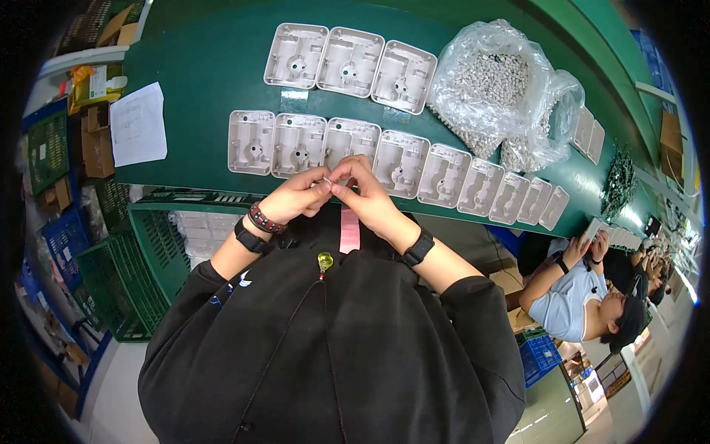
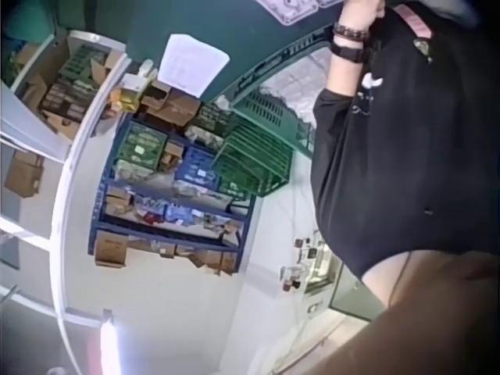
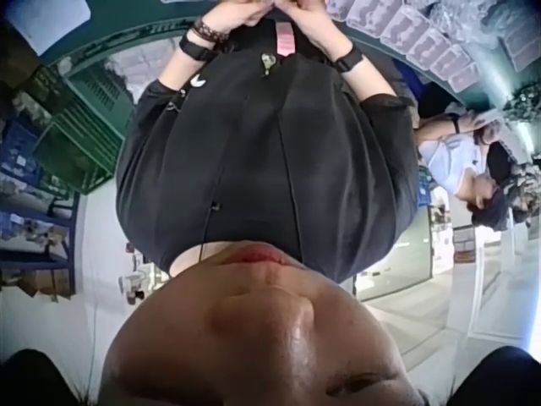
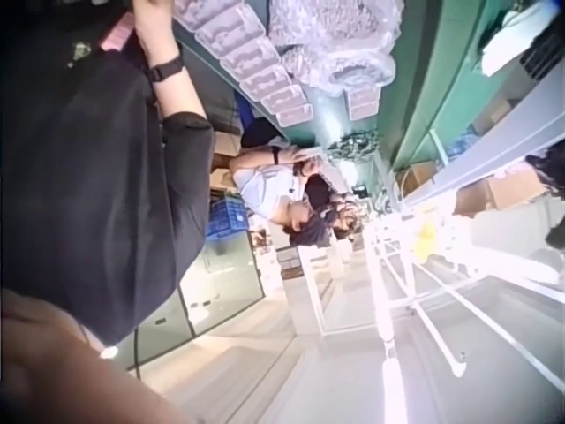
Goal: The person picks up small white components from a bag and places them into plastic housings by hand. They then pick up the housings and move them to a different area of the table.
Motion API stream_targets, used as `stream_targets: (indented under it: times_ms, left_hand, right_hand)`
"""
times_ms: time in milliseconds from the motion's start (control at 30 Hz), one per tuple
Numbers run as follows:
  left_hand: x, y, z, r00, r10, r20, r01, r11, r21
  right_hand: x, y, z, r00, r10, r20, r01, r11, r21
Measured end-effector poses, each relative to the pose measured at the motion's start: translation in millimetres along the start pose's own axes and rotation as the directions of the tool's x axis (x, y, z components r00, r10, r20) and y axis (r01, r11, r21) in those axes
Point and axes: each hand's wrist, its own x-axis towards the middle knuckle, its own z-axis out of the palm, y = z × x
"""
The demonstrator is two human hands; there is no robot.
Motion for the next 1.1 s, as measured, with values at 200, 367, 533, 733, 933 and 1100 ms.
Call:
stream_targets:
  times_ms: [200, 367, 533, 733, 933, 1100]
  left_hand:
    - [1, -4, -16, 0.994, -0.086, 0.062, 0.087, 0.996, -0.018]
    - [11, -8, -20, 0.995, -0.076, 0.064, 0.084, 0.988, -0.128]
    - [24, -6, -24, 0.987, -0.087, -0.138, 0.076, 0.994, -0.081]
    - [41, -13, -34, 0.725, 0.518, -0.454, 0.05, 0.617, 0.785]
    - [41, -25, -34, 0.796, 0.349, -0.495, 0.365, 0.376, 0.852]
    - [39, -36, -41, 0.785, 0.384, -0.486, 0.342, 0.386, 0.857]
  right_hand:
    - [15, -7, -7, 0.992, -0.065, 0.108, 0.081, 0.986, -0.144]
    - [23, -7, -16, 0.987, -0.073, 0.141, 0.115, 0.94, -0.32]
    - [39, -15, -20, 0.968, -0.224, 0.112, 0.249, 0.812, -0.528]
    - [89, -9, -57, 0.806, -0.379, 0.455, 0.537, 0.147, -0.83]
    - [126, 4, -58, 0.672, -0.243, 0.7, 0.696, -0.116, -0.708]
    - [128, 8, -58, 0.645, -0.102, 0.757, 0.73, -0.209, -0.651]
